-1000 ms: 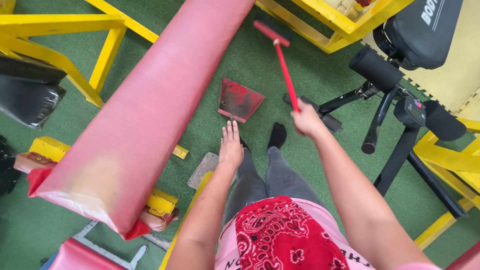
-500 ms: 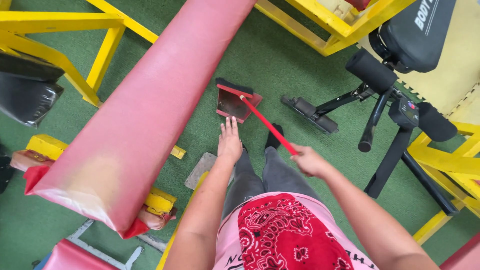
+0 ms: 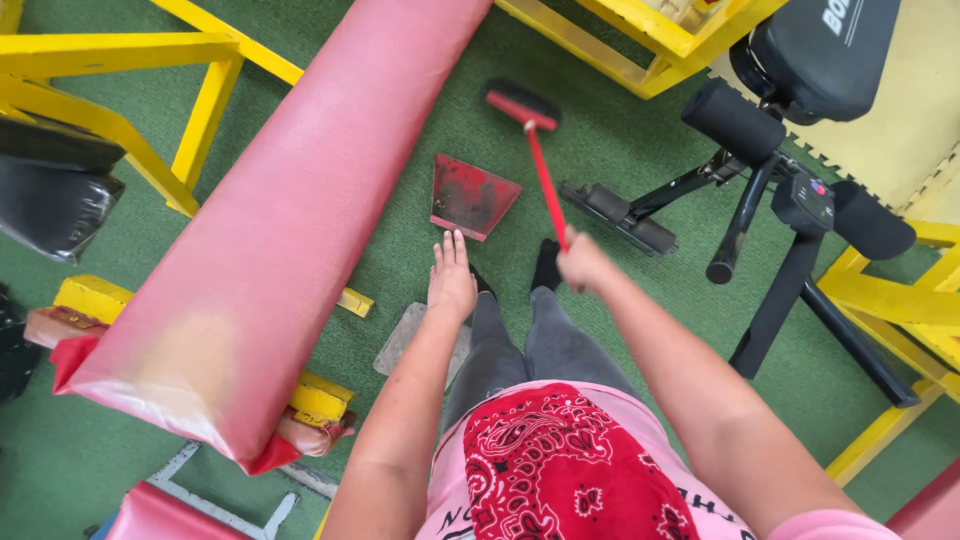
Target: Sweeping the floor around gym equipment using a hand broom and dustpan.
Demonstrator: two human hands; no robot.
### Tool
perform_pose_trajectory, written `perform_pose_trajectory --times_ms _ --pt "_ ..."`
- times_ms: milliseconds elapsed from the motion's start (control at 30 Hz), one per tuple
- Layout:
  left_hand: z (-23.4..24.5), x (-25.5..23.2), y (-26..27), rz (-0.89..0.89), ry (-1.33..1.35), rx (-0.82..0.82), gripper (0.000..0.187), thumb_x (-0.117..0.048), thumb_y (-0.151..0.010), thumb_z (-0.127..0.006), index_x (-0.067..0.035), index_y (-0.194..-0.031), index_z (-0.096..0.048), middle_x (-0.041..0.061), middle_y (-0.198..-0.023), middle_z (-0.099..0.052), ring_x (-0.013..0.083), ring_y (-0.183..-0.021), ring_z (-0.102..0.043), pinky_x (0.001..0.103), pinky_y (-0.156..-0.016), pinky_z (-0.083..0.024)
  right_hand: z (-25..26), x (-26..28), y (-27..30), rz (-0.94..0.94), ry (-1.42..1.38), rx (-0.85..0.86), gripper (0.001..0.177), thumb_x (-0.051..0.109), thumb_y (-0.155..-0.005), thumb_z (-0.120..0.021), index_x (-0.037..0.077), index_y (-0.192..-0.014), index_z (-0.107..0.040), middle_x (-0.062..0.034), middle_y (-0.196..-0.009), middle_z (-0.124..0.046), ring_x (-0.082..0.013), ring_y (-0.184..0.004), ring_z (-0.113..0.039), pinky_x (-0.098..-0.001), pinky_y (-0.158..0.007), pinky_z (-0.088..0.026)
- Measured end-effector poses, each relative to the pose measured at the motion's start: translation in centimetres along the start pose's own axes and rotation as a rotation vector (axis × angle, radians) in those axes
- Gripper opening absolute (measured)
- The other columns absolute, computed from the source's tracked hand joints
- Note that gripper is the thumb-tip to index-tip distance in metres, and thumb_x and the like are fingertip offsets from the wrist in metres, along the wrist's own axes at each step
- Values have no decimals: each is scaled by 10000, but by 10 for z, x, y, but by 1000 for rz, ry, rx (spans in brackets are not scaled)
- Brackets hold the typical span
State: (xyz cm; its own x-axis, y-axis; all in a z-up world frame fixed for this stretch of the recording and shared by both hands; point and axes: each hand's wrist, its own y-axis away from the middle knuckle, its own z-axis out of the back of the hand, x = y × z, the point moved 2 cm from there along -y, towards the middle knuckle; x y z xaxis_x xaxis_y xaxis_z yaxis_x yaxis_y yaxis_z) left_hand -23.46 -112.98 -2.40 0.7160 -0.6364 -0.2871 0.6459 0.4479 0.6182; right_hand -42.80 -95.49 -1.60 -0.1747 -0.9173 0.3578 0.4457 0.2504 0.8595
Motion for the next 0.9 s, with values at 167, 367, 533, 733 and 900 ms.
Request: perform_pose_trajectory --times_ms 167,367,533,733,900 --pt "-14 3 -5 -36 52 -91 900 -116 -903 -656 -4 -1597 -94 208 -1671 -187 393 -1509 -292 452 -1120 -421 -14 -41 94 50 41 154 676 144 -927 -540 187 -1576 -355 -102 -616 -598 -216 -441 -552 -374 -424 -467" --pt "-24 10 -19 -12 229 -177 642 -181 -969 -625 -57 -1506 -296 201 -1599 -344 386 -1409 -440 442 -1050 -482 55 -51 136 -200 -431 334 657 126 -940 -580 264 -1568 -447 63 -584 -371 -73 -435 -305 -271 -381 -252" --pt "-37 24 -33 31 417 -225 476 -189 -957 -657 -110 -1377 -447 184 -1470 -515 392 -1263 -571 467 -995 -506 65 -35 110 -182 -476 179 653 97 -963 -578 251 -1581 -434 61 -604 -410 -67 -454 -337 -262 -391 -268" --pt "-38 31 -33 89 584 -320 342 -168 -897 -739 -114 -1182 -559 231 -1144 -702 441 -1069 -662 497 -889 -524 7 -20 42 -36 -594 25 569 73 -966 -498 228 -1510 -432 17 -565 -390 -125 -408 -373 -313 -363 -325" --pt "-66 50 -35 148 663 -345 247 -128 -959 -668 -78 -1167 -544 264 -1027 -708 480 -990 -665 525 -842 -520 -54 -22 100 -105 -409 201 534 104 -978 -508 192 -1497 -423 -12 -607 -459 -132 -445 -456 -325 -376 -405"
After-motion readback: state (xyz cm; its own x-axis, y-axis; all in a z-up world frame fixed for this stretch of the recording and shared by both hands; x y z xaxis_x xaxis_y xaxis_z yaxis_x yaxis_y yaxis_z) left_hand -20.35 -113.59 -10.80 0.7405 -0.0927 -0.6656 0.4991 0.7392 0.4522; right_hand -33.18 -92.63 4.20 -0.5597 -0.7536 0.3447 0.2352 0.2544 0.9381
